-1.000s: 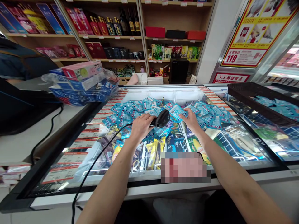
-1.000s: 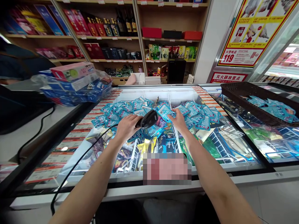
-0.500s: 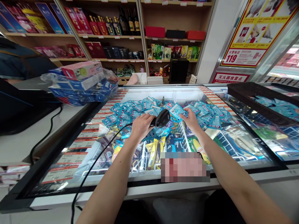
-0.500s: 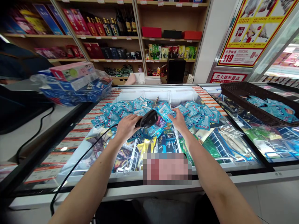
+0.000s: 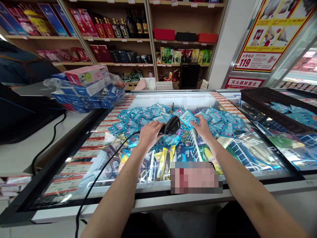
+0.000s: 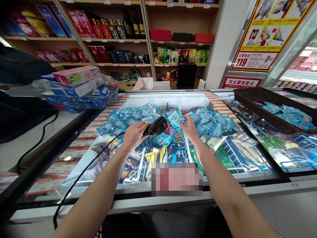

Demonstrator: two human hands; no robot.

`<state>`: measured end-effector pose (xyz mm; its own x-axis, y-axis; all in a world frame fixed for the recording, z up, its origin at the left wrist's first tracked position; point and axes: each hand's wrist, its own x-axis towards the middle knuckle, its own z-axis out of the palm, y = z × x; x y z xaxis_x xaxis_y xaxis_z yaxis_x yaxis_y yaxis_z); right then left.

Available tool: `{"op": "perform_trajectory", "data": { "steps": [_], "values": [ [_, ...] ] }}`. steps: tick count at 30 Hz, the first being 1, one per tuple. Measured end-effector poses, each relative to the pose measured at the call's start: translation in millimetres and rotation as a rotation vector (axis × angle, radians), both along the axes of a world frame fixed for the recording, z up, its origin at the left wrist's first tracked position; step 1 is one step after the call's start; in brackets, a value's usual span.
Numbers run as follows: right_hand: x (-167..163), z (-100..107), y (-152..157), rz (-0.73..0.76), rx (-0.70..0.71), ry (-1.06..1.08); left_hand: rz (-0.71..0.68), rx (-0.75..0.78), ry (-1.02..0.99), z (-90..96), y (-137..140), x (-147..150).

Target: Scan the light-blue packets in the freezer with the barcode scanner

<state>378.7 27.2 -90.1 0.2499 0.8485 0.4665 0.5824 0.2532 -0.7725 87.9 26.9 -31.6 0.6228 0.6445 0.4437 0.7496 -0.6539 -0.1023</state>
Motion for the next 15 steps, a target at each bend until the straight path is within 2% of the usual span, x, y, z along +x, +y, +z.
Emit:
{"op": "perform_trajectory", "data": {
  "steps": [6, 15],
  "values": [
    [1, 0, -1, -0.025, 0.024, 0.007, 0.011, 0.001, -0.004, 2.3, 1, -3],
    [11, 9, -9, -0.380, -0.029, -0.203, 0.089, 0.054, 0.010, 6.3, 10, -23]
  ]
}}
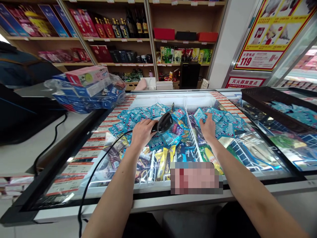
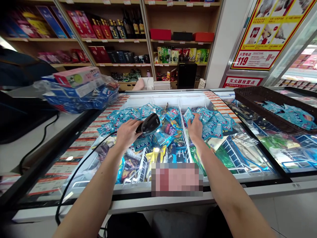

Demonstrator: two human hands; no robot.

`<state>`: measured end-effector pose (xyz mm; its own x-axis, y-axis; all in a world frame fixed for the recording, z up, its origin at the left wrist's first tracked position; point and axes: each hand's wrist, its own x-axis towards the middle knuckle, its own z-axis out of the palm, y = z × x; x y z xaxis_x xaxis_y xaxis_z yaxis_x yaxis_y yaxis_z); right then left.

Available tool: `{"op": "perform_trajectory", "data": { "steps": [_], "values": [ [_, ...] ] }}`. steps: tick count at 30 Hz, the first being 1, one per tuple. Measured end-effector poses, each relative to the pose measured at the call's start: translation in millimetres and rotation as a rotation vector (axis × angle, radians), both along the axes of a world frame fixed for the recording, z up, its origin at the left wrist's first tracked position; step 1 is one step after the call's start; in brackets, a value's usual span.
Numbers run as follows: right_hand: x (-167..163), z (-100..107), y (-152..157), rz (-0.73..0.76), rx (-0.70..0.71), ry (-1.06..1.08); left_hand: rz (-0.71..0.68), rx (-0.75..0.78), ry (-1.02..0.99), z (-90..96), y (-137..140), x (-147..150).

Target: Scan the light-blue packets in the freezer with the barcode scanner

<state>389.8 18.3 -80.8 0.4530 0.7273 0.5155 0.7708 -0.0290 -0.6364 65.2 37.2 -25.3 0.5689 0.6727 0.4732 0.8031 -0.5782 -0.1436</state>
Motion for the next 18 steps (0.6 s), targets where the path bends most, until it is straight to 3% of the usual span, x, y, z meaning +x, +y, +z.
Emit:
{"op": "perform_trajectory", "data": {
  "steps": [4, 10, 13, 18],
  "values": [
    [6, 2, -1, -0.058, -0.004, -0.090, 0.026, -0.006, 0.025, -0.4, 3, -5],
    [5, 8, -7, -0.143, 0.121, -0.247, 0.058, -0.015, -0.007, -1.9, 9, -15],
    [-5, 15, -12, -0.041, 0.113, -0.360, 0.077, -0.008, -0.029, -3.3, 10, -18],
    [-27, 17, -15, 0.273, 0.044, -0.561, 0.079, 0.005, -0.029, -4.0, 11, -17]
  ]
}}
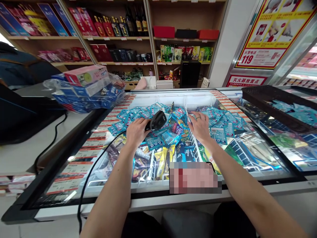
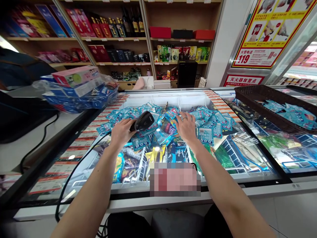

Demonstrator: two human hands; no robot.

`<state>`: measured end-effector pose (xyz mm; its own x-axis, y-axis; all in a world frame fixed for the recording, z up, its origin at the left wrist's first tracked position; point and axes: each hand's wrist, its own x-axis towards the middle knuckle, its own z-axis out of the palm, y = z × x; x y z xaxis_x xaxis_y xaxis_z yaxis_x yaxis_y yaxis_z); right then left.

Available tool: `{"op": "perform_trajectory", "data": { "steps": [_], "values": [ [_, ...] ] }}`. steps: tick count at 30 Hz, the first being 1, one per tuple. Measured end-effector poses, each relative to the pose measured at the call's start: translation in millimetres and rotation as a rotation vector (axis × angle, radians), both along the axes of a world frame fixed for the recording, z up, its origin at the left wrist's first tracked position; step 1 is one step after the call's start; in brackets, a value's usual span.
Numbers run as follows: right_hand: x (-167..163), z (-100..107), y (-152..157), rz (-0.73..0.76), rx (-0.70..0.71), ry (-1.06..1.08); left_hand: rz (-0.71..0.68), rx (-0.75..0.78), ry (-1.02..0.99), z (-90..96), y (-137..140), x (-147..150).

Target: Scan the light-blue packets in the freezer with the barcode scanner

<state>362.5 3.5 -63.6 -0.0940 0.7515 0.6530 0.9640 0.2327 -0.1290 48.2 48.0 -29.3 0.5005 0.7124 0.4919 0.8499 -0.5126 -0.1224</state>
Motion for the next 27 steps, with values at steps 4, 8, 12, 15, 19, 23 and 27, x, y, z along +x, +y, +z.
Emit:
{"op": "perform_trajectory", "data": {
  "steps": [4, 8, 12, 15, 19, 23, 27],
  "values": [
    [-5, -8, 0, 0.097, -0.075, -0.034, -0.016, -0.027, -0.010, 0.4, -1, 0],
    [-3, -12, 0, 0.087, -0.089, 0.030, -0.015, -0.031, -0.020, -0.3, -2, -2],
    [-3, -10, 0, 0.097, -0.099, 0.049, -0.002, -0.043, -0.037, -1.3, -3, -5],
    [-4, -9, -1, 0.093, -0.109, 0.058, -0.007, -0.070, -0.047, -1.3, -3, -5],
    [-5, -8, -1, 0.136, -0.124, 0.029, -0.027, -0.079, -0.022, 0.3, -3, -7],
    [-6, -9, -2, 0.178, -0.138, -0.004, -0.014, -0.028, -0.036, 2.7, -3, -10],
    [-10, -10, 0, 0.256, -0.170, -0.050, -0.009, -0.001, -0.044, 3.6, -3, -12]
  ]
}}
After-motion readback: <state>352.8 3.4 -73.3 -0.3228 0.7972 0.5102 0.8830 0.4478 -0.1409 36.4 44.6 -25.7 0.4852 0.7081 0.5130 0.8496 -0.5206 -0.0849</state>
